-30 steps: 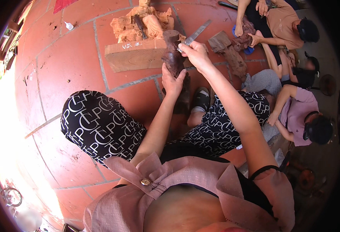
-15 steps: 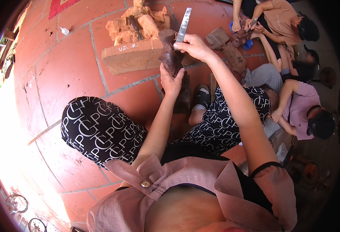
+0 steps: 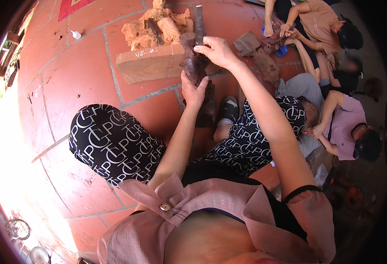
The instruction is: The person sits on the floor and uses a metal chisel to carve a dark wooden object. They hold the wood with one hand and the tool with the other, repeatedly striking and scraping the surface to shape it. Other people are visible in the background, also working on similar wooden pieces.
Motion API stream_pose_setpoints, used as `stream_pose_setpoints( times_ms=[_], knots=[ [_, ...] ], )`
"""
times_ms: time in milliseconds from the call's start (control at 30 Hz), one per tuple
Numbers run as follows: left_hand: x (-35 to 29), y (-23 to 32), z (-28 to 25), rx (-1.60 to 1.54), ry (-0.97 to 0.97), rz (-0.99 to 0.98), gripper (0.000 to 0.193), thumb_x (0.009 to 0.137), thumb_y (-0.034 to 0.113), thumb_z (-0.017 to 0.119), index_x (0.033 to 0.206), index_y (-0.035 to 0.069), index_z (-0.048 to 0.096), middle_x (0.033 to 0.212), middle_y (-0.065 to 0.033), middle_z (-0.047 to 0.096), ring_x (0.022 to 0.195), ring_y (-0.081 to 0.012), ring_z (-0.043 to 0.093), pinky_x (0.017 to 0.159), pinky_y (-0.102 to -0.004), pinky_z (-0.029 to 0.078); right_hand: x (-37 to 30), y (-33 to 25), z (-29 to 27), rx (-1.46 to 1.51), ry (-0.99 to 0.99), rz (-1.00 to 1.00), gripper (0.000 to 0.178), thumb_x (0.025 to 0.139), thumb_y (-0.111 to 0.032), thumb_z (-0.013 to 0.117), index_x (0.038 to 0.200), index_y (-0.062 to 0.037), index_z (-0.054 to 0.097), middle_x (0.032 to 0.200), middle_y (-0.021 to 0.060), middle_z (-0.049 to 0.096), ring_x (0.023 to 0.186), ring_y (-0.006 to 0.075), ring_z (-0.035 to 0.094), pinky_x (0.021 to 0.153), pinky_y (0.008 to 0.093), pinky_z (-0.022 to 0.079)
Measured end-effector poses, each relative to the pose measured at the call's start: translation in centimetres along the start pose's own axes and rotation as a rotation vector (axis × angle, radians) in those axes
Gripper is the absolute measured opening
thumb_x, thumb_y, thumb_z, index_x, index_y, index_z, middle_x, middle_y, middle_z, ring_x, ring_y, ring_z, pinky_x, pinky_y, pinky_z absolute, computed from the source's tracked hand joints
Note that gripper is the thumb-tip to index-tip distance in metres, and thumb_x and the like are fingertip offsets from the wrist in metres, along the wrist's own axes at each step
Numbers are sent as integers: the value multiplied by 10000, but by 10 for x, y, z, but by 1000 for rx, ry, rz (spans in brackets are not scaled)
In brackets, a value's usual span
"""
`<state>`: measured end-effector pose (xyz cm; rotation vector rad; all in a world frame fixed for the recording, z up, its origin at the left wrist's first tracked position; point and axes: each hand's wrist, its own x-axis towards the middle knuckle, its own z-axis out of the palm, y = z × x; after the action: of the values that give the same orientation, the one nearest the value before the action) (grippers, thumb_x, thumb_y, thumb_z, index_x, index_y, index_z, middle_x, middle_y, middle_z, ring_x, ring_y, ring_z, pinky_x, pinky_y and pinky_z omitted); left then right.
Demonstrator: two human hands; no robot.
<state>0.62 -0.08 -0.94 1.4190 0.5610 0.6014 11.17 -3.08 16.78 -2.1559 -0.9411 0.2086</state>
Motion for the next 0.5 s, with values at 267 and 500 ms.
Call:
stream_pose_setpoints(
  times_ms=[267,500],
  knots=[
    [4,3,-3,16,-23,2,922,702,333,768,1356,-58,249,1267,-267,472,1166,-361,492,987,-402,368,-5,8,17,-53,282,-198,278,816,-205,667,719,11,521,665,114,521,631,252,557,579,367,428],
    [19,-2,-11,-93,-181,-70,1036,644,313,827,1358,-105,204,1283,-261,464,1181,-319,488,988,-356,385,4,5,-21,287,391,114,260,836,-278,694,795,-25,650,669,6,626,624,59,603,564,204,491]
  ],
)
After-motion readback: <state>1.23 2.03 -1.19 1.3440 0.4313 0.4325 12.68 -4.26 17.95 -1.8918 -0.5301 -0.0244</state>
